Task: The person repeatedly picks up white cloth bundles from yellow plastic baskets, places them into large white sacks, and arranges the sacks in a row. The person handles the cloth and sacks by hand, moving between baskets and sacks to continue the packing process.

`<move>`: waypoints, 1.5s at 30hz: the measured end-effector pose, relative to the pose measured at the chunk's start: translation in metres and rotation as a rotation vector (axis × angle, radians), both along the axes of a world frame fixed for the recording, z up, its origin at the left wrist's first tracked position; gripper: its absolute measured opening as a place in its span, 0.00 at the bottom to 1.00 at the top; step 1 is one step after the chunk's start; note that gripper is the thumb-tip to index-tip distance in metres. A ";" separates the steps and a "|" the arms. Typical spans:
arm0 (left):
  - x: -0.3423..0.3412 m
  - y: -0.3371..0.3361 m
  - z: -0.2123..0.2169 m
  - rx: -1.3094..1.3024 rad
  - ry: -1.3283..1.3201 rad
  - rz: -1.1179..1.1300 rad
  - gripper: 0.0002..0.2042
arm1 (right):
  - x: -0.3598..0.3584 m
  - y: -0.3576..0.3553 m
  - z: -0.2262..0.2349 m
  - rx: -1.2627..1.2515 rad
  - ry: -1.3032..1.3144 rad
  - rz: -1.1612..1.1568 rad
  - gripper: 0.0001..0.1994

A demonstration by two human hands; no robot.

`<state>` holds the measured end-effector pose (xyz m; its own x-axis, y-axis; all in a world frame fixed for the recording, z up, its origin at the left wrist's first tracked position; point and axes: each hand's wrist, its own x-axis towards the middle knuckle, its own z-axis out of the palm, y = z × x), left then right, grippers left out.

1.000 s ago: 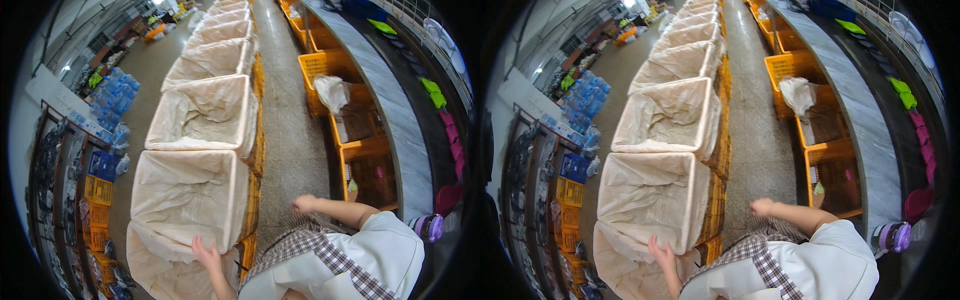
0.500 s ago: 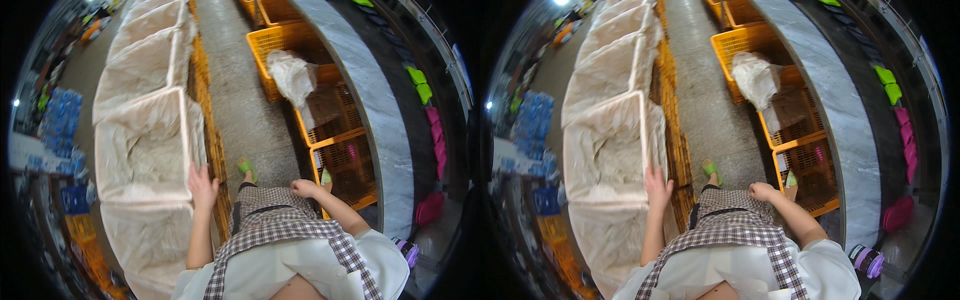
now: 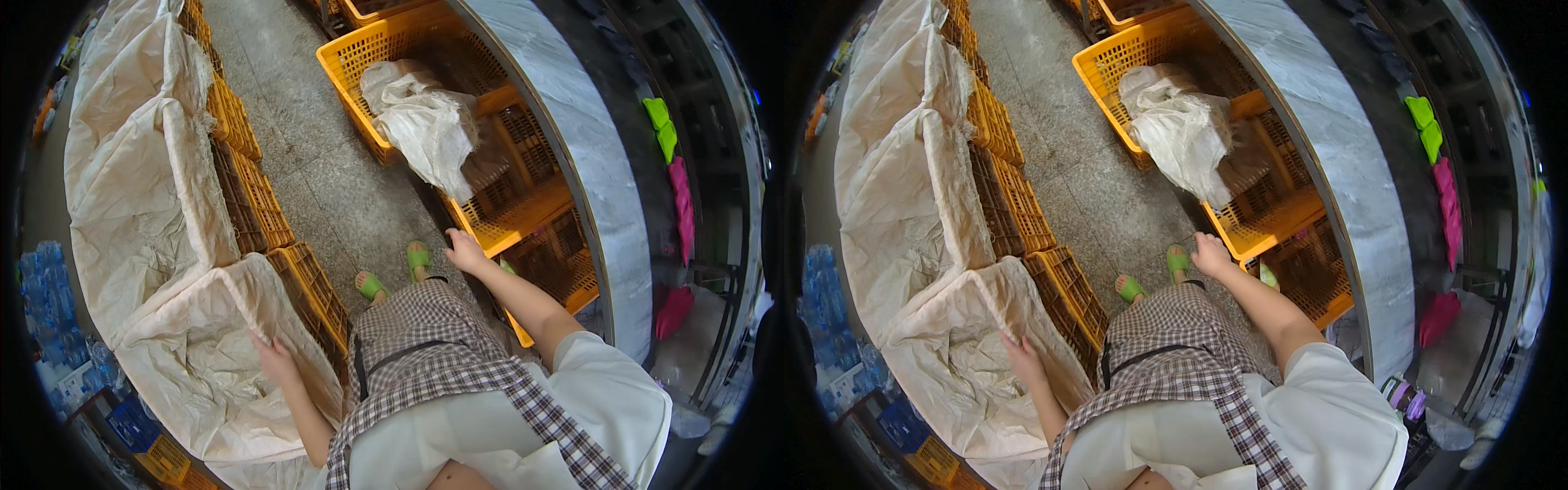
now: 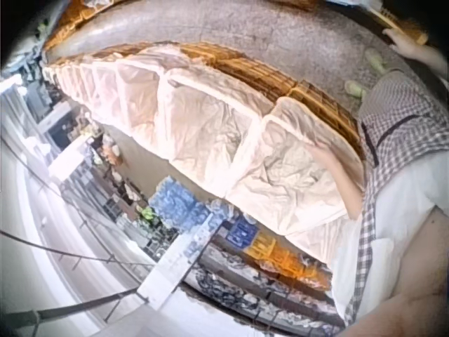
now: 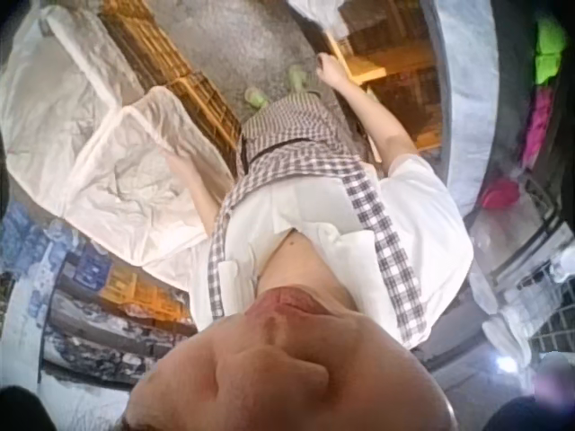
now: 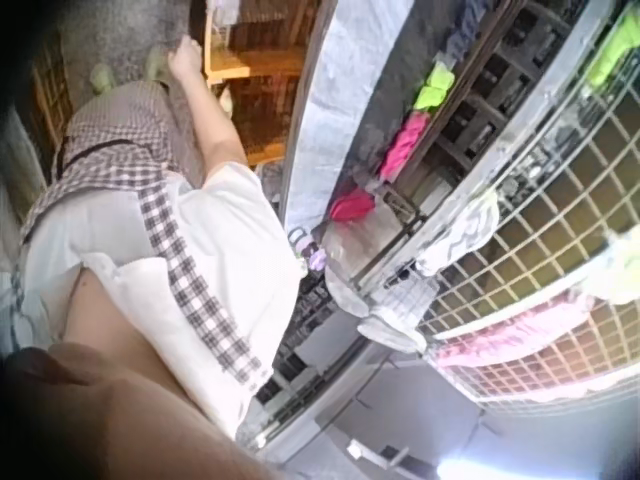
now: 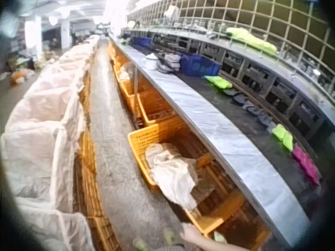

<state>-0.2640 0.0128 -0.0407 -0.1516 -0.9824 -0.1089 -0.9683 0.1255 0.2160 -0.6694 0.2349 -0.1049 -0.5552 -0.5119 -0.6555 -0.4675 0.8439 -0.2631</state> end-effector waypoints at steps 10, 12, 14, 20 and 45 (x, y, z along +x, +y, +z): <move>0.028 -0.006 -0.014 -0.165 -0.116 0.080 0.30 | -0.134 -0.065 -0.116 -0.099 0.137 -0.197 0.44; 0.013 -0.001 -0.006 -0.222 -0.159 0.058 0.31 | -0.149 -0.069 -0.130 -0.162 0.014 -0.320 0.50; -0.014 0.010 0.007 -0.409 -0.313 -0.032 0.32 | -0.158 -0.075 -0.144 -0.322 -0.015 -0.400 0.53; -0.114 0.048 0.006 -0.154 0.041 -0.253 0.30 | -0.176 -0.127 -0.158 -0.639 -0.102 -0.662 0.41; -0.344 -0.252 -0.141 0.555 0.424 -0.472 0.27 | -0.090 -0.440 -0.230 -0.108 -0.358 0.241 0.30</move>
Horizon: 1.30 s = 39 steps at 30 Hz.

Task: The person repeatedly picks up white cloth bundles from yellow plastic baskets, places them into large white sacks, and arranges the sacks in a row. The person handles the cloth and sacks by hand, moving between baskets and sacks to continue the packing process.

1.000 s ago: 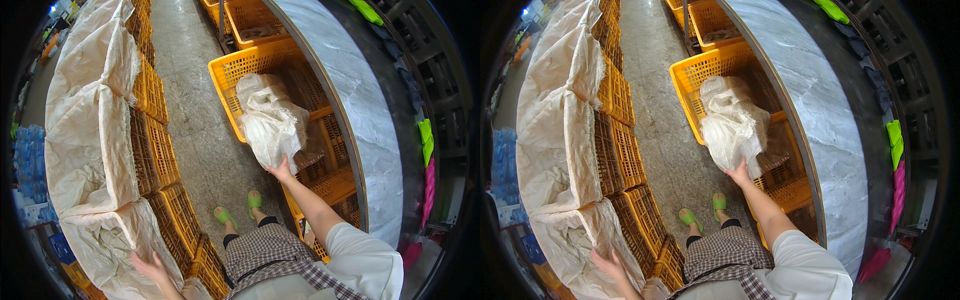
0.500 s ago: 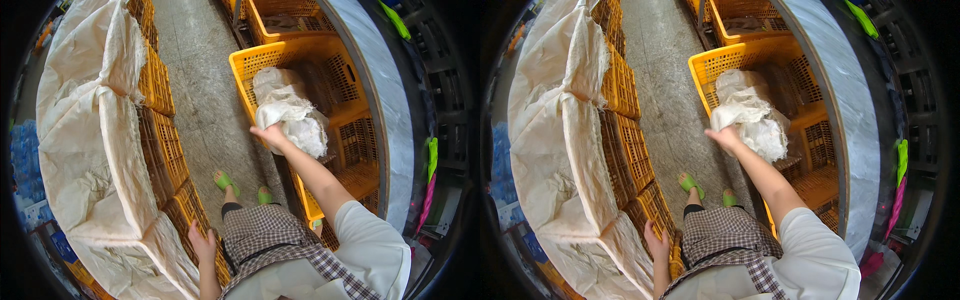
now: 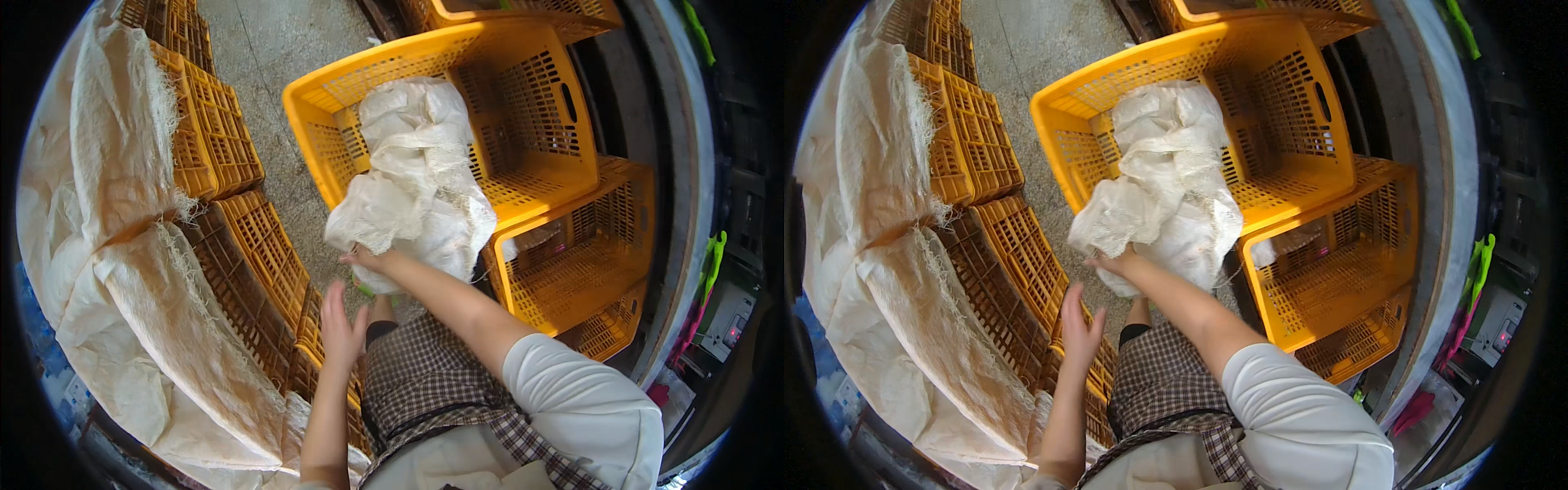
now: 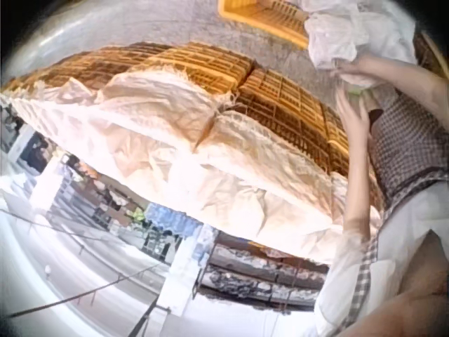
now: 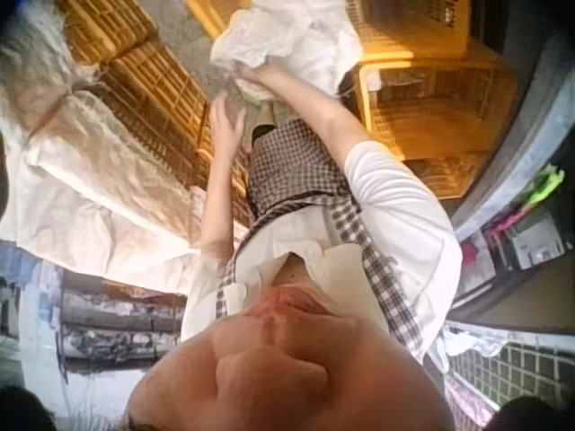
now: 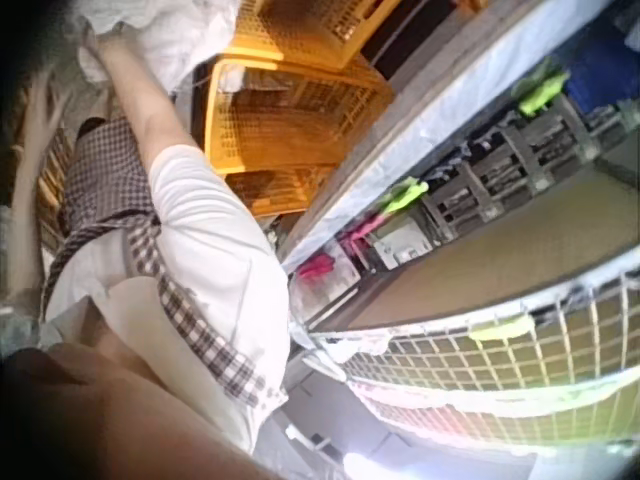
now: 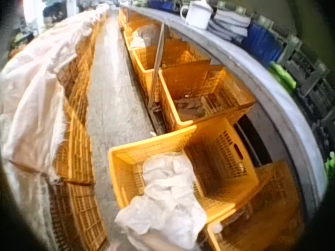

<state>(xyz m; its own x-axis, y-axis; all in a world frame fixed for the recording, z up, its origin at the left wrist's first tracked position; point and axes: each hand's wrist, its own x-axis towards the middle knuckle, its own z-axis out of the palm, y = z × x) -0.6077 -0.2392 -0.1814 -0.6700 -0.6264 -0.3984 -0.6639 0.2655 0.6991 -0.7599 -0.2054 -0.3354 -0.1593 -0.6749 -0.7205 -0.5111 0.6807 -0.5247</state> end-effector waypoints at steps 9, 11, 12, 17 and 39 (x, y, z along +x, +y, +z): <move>-0.191 -0.084 -0.132 -0.176 -0.192 0.022 0.34 | -0.111 0.032 0.024 0.003 -0.584 -0.313 0.18; -0.188 -0.086 -0.169 0.055 -0.356 -0.012 0.30 | -0.150 0.037 0.015 0.280 -0.860 -0.461 0.17; -0.176 -0.086 -0.182 0.235 -0.441 -0.087 0.27 | -0.161 0.034 0.004 0.293 -0.696 -0.507 0.16; -0.110 -0.057 -0.162 0.755 0.007 0.653 0.14 | -0.183 0.006 -0.066 0.068 0.086 -0.240 0.13; 0.059 -0.136 -0.058 -0.387 -0.582 0.181 0.09 | -0.286 0.020 0.119 -0.178 0.471 -0.336 0.12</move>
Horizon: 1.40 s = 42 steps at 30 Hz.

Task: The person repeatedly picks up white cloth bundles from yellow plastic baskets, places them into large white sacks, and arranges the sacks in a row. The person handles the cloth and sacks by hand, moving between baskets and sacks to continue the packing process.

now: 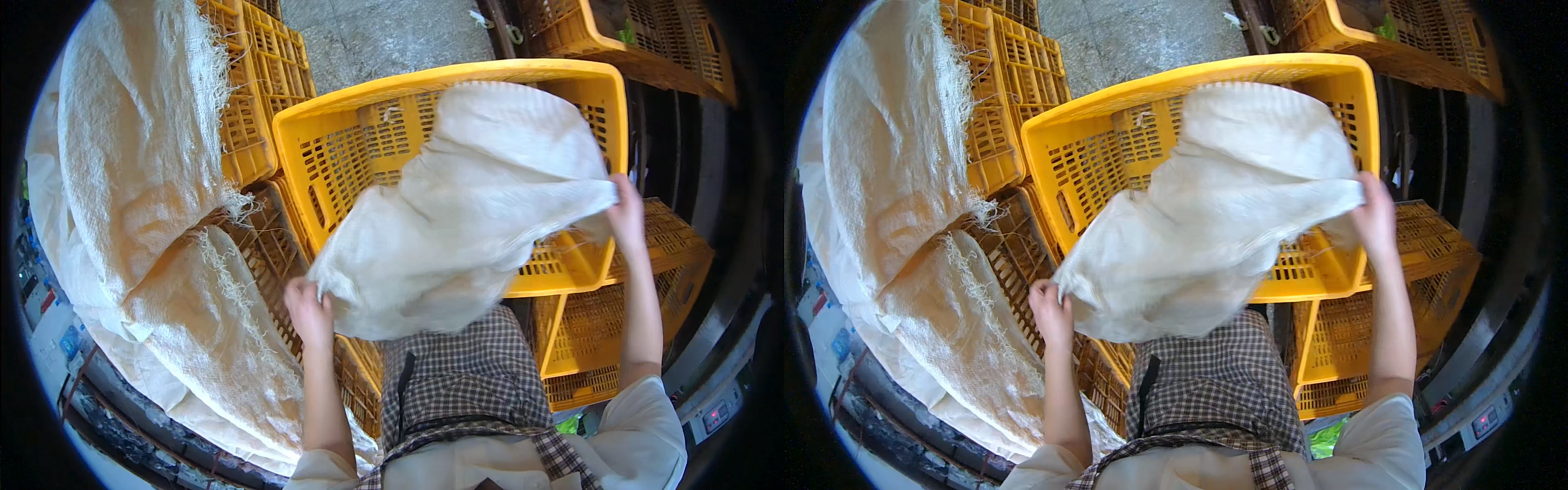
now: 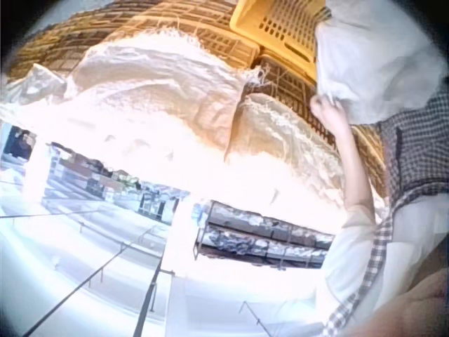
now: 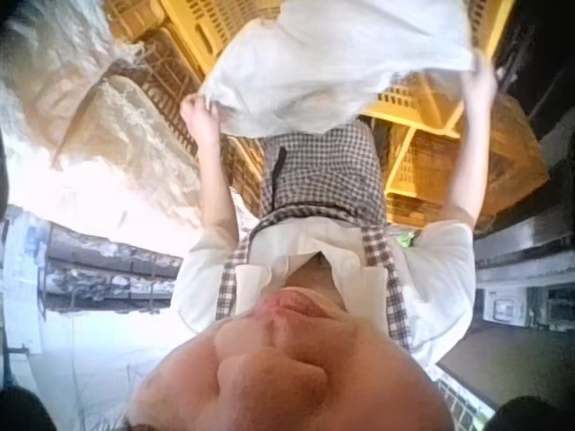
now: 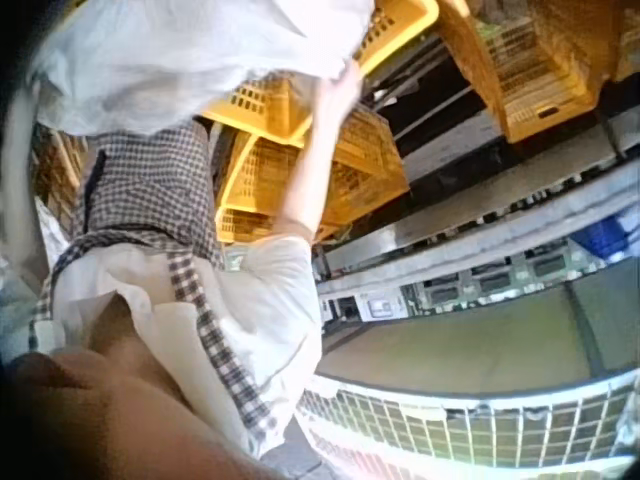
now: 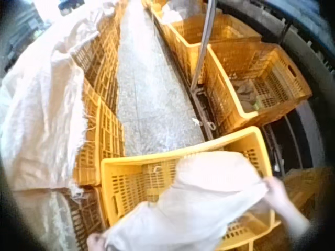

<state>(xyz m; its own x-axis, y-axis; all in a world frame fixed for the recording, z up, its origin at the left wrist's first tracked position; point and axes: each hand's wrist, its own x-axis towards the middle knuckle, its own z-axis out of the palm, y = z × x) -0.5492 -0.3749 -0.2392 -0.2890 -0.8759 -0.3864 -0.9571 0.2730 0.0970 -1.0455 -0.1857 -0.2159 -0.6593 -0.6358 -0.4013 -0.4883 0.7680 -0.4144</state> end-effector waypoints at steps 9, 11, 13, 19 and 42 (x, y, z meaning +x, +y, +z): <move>-0.043 -0.084 -0.068 0.316 0.097 0.367 0.17 | -0.113 0.057 0.028 0.621 0.482 -0.137 0.17; -0.055 -0.126 -0.076 1.096 0.855 0.841 0.20 | -0.126 0.045 0.019 0.238 -0.080 -0.606 0.21; -0.083 -0.145 -0.082 1.262 1.533 1.273 0.19 | -0.134 0.019 0.016 -0.336 -0.542 -0.935 0.15; -0.174 -0.225 -0.111 0.133 1.669 0.840 0.20 | -0.120 -0.098 -0.016 -0.710 -0.152 -0.357 0.26; -0.116 -0.179 -0.183 0.870 1.125 0.798 0.32 | -0.215 0.023 -0.060 -0.224 -0.483 -0.646 0.24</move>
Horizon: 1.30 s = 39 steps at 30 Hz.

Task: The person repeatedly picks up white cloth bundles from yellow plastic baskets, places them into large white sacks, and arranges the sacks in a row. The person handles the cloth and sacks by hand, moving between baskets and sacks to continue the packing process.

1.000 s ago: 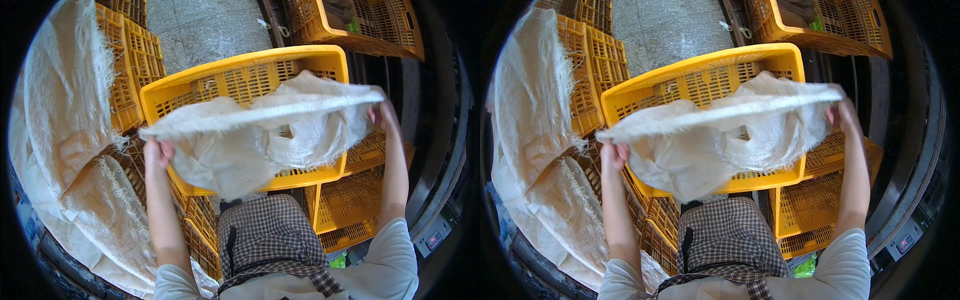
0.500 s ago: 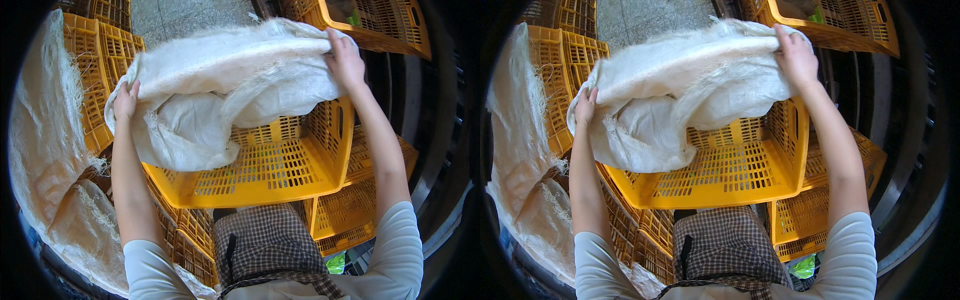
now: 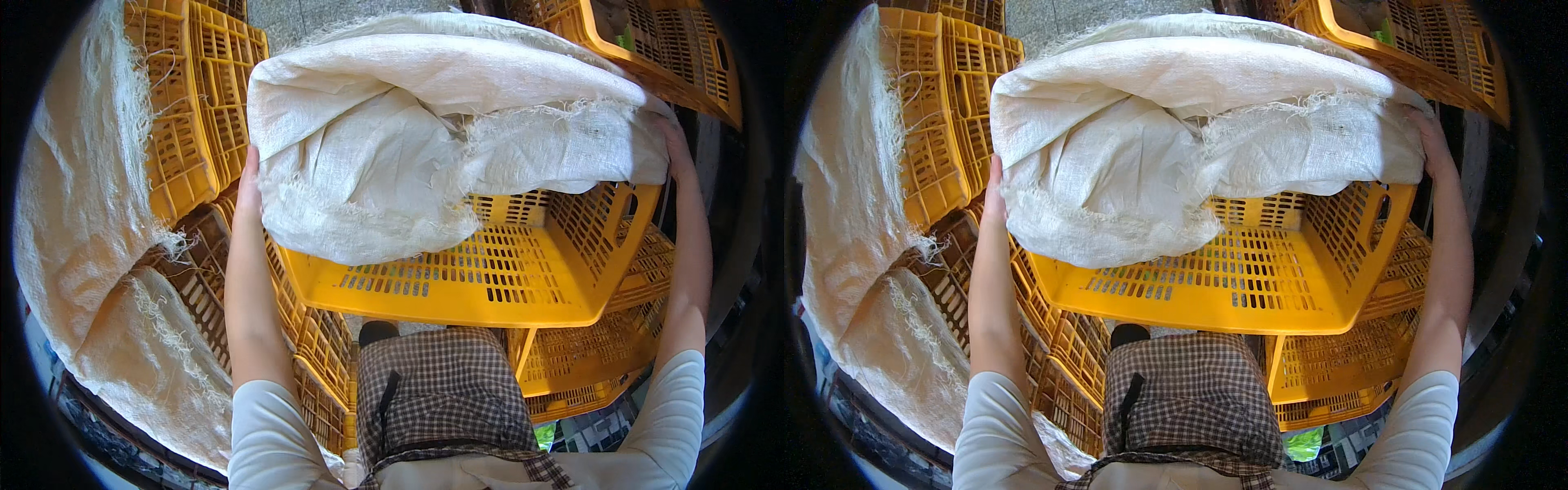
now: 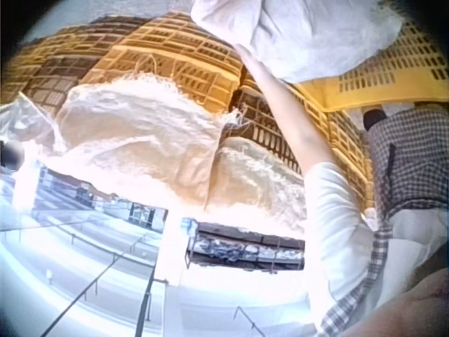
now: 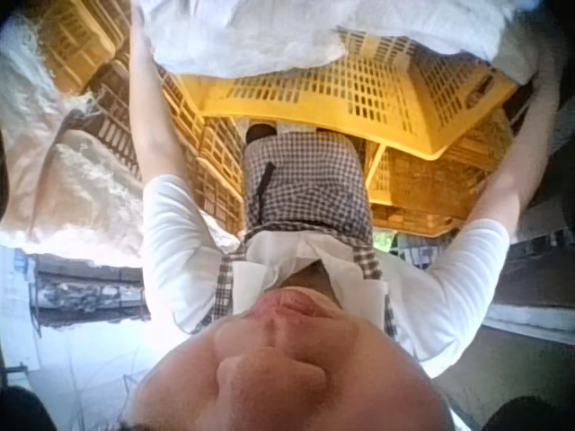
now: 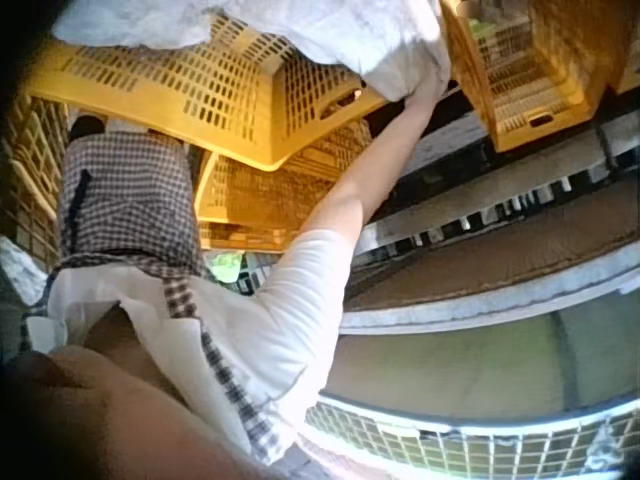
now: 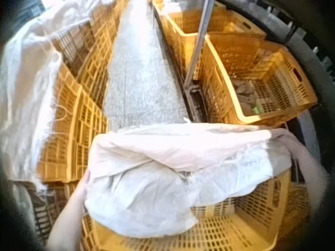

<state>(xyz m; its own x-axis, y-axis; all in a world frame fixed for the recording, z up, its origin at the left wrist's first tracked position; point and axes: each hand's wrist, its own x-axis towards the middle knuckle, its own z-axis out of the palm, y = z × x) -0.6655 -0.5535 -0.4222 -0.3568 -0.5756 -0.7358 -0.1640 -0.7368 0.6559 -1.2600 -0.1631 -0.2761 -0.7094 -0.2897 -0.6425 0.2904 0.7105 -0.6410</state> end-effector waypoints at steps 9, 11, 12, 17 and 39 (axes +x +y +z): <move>0.080 0.105 0.020 -0.442 -0.614 -0.374 0.33 | 0.000 0.029 -0.092 -0.213 -0.215 -0.339 0.21; 0.087 0.106 0.011 -0.203 -0.441 -0.143 0.33 | 0.001 0.030 -0.099 -0.227 -0.241 -0.346 0.21; 0.091 0.105 0.009 -0.302 -0.445 -0.220 0.33 | 0.005 0.032 -0.094 -0.238 -0.240 -0.345 0.21; 0.115 0.143 0.029 -1.188 -0.916 -0.863 0.35 | 0.078 0.034 -0.010 -0.101 0.674 -0.204 0.17; 0.232 0.312 0.008 -0.289 -1.002 -1.496 0.25 | 0.337 0.161 0.062 0.727 0.665 1.115 0.14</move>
<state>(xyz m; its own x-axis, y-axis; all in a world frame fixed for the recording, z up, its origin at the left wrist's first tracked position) -0.4334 -0.2417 -0.4142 -0.1701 -0.3562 -0.9188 -0.8717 0.4892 -0.0283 -0.9234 -0.0018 -0.2141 -0.5580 -0.6335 -0.5360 -0.8012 0.5794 0.1493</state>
